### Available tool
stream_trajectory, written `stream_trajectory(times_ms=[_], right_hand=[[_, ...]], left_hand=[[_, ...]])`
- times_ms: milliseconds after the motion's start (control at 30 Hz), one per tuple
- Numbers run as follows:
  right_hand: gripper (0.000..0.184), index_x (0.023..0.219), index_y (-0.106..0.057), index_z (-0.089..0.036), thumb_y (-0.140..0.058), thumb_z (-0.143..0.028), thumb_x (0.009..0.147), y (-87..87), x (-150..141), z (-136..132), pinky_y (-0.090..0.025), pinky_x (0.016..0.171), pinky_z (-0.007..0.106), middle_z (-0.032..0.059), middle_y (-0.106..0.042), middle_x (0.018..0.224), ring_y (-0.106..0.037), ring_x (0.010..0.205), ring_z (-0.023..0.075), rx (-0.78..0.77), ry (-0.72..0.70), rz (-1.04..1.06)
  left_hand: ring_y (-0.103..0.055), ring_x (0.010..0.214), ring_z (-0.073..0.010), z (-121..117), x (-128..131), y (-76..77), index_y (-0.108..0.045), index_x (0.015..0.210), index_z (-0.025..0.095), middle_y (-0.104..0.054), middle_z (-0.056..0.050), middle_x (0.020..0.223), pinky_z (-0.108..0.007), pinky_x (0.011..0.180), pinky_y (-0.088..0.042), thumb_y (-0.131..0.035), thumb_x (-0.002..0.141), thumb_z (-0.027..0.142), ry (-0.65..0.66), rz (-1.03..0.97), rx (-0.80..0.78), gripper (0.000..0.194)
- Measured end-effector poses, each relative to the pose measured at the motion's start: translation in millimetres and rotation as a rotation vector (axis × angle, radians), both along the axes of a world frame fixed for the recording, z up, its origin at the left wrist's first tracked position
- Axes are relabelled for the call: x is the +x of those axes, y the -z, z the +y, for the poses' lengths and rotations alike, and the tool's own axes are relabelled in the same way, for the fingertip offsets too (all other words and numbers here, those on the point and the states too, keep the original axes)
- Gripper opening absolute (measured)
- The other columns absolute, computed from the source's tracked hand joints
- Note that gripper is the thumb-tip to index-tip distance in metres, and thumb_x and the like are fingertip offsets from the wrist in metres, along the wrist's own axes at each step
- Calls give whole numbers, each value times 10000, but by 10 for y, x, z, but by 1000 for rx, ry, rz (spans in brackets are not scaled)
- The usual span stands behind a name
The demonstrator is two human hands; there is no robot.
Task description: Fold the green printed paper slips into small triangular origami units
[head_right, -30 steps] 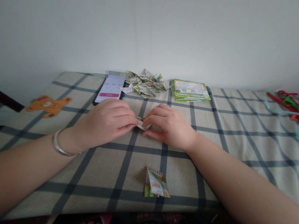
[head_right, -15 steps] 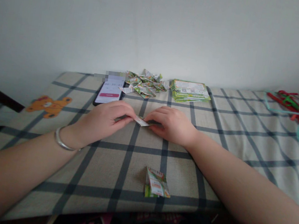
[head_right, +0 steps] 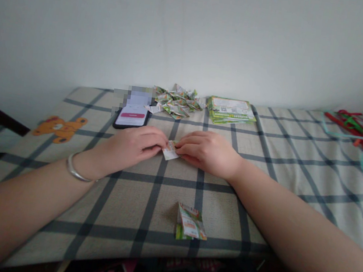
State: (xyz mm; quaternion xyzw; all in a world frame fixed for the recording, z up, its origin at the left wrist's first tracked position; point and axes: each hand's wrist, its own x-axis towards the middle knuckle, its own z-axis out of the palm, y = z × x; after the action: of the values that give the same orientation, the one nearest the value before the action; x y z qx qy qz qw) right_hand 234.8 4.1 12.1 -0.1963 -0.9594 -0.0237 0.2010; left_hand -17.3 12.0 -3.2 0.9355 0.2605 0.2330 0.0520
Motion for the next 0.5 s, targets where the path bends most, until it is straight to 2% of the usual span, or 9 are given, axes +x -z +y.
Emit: stream_trajectory(times_ms=[300, 500], right_hand=[[181, 986, -715, -156, -546, -199, 939, 22, -44, -37, -565, 879, 343, 75, -739, 1110, -688, 1029, 194, -12, -46, 7], [203, 985, -710, -170, -517, -227, 965, 6, -60, -59, -553, 850, 327, 54, -753, 1049, -692, 997, 178, 22, -64, -18]], left_hand=[[-629, 1009, -172, -9, 20, -17, -648, 932, 159, -658, -54, 1079, -332, 914, -520, -522, 891, 86, -19, 33, -46, 151], [-636, 976, -161, -30, 18, -15, -662, 924, 164, -660, -42, 1094, -307, 877, -523, -519, 901, 97, 1, 68, -2, 160]])
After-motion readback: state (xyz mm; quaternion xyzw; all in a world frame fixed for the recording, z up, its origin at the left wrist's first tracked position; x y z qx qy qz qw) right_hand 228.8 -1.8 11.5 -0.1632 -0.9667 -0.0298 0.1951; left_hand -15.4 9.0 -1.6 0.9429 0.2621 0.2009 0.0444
